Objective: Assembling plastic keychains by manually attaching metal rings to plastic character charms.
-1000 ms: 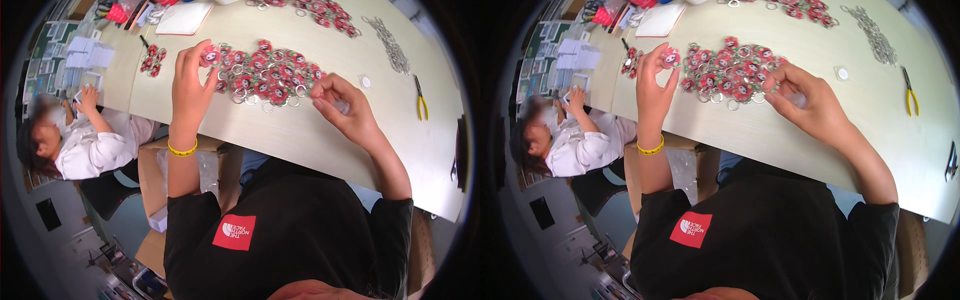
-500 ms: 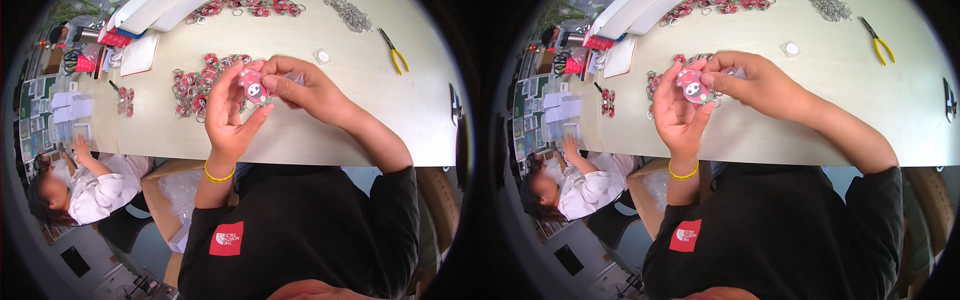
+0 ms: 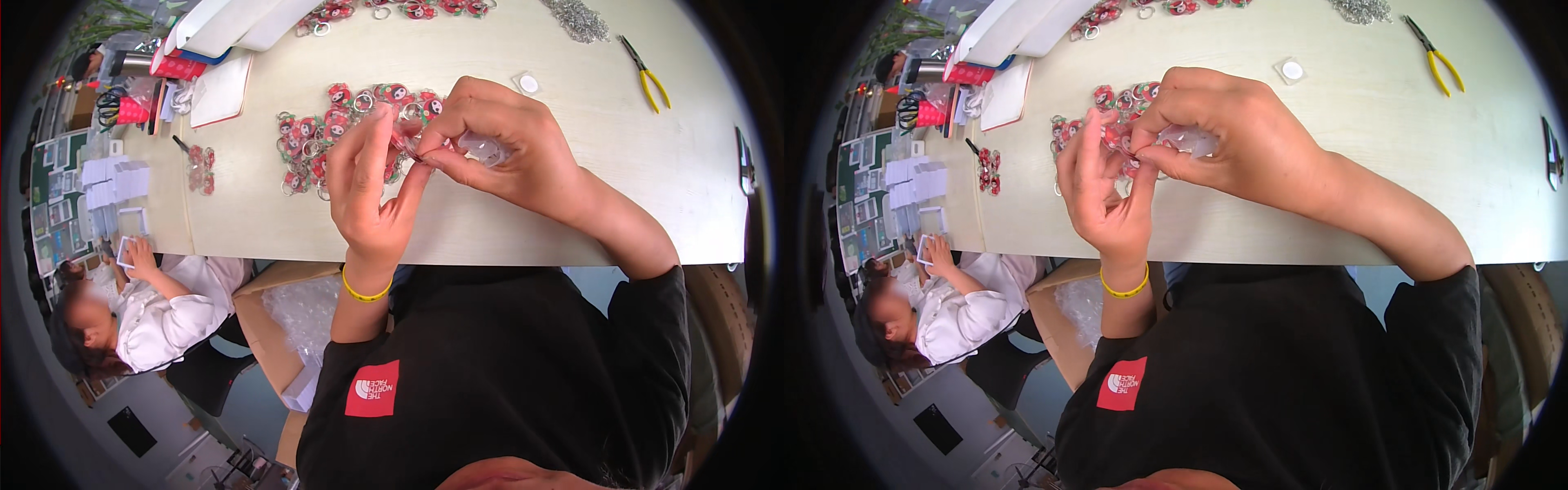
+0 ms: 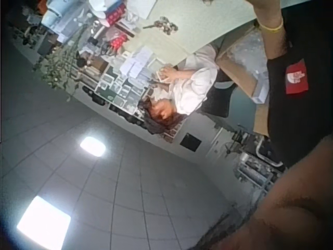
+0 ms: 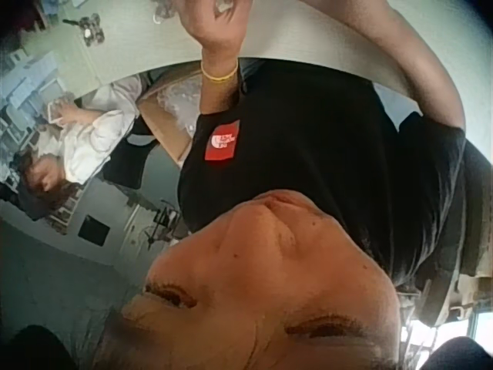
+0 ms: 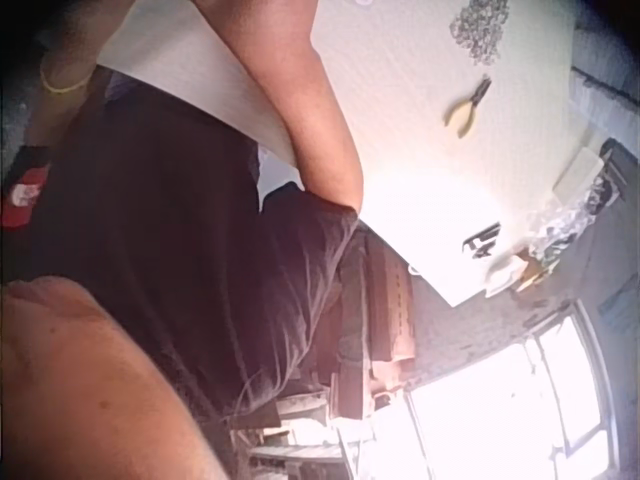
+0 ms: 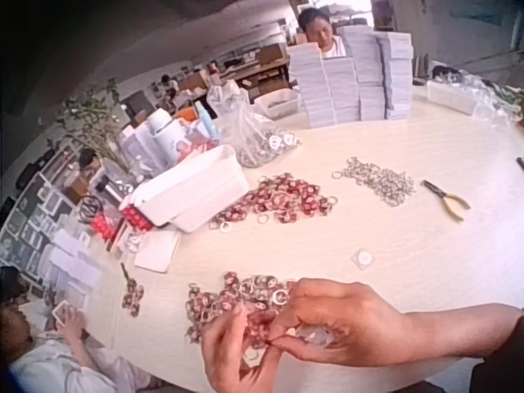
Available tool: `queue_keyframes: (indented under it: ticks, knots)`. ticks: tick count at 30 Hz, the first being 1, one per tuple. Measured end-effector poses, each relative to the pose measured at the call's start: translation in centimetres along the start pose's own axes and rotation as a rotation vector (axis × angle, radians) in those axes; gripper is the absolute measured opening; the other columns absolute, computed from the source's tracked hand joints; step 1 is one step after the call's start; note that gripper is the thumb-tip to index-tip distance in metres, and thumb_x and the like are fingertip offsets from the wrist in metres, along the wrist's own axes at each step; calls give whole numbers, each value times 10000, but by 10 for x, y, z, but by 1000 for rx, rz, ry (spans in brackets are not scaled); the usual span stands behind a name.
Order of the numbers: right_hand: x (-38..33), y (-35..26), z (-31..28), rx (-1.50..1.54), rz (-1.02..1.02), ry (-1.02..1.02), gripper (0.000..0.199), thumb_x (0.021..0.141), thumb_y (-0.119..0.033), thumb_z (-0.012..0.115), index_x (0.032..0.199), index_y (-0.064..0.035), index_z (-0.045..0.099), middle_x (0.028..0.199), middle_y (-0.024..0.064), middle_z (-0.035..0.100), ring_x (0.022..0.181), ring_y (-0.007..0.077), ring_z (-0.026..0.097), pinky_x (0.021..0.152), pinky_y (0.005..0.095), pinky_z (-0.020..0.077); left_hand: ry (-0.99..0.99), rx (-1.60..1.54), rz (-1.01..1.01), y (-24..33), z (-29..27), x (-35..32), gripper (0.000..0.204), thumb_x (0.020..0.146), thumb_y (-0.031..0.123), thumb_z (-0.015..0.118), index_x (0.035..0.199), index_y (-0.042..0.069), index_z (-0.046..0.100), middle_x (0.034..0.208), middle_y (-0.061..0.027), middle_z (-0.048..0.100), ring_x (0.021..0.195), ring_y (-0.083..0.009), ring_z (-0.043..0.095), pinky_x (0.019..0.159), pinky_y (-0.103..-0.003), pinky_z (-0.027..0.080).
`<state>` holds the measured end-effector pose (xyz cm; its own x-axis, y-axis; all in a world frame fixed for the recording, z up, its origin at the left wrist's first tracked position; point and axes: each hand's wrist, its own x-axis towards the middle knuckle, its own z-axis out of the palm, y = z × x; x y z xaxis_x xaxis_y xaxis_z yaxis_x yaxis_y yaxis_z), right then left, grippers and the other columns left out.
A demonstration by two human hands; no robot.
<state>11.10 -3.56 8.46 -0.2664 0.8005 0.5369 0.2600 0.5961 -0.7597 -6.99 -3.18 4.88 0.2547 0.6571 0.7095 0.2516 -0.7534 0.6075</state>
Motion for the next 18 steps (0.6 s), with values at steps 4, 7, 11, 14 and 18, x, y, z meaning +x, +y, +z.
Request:
queue_keyframes:
  ticks: [4,7,11,14,18]
  knots:
    - [-1,-1,2,-73,13,-2,123,762,-46,711,870,-39,652,839,81,621,769,227,617,668,318,513,54,73,38,0,2,-2,609,704,-119,749,1266,-16,540,1228,-153,518,996,-223,636,703,-255,567]
    - [-3,5,6,0,161,-7,115,783,-65,699,879,-40,641,831,87,616,765,231,616,677,312,508,71,34,34,0,4,-7,595,699,-112,757,1247,-20,547,1206,-152,530,1022,-231,625,738,-262,592]
    - [0,6,3,258,324,-43,148,802,-104,707,898,-36,618,850,100,610,755,242,614,702,306,499,151,-129,-81,6,10,-8,565,697,-113,756,1218,-39,550,1175,-157,545,1039,-247,616,804,-287,610]
    - [-1,7,2,190,88,-98,168,807,-121,711,907,-31,609,879,104,601,731,259,604,712,314,500,139,-131,-76,5,9,-9,553,698,-114,755,1207,-53,545,1172,-161,545,1043,-252,613,830,-294,609]
    - [-4,11,2,27,-2,-101,187,791,-98,703,916,-37,577,867,101,570,752,288,596,702,362,507,121,-108,-58,8,7,-14,539,696,-98,766,1189,-41,554,1154,-157,559,1033,-262,621,810,-313,610]
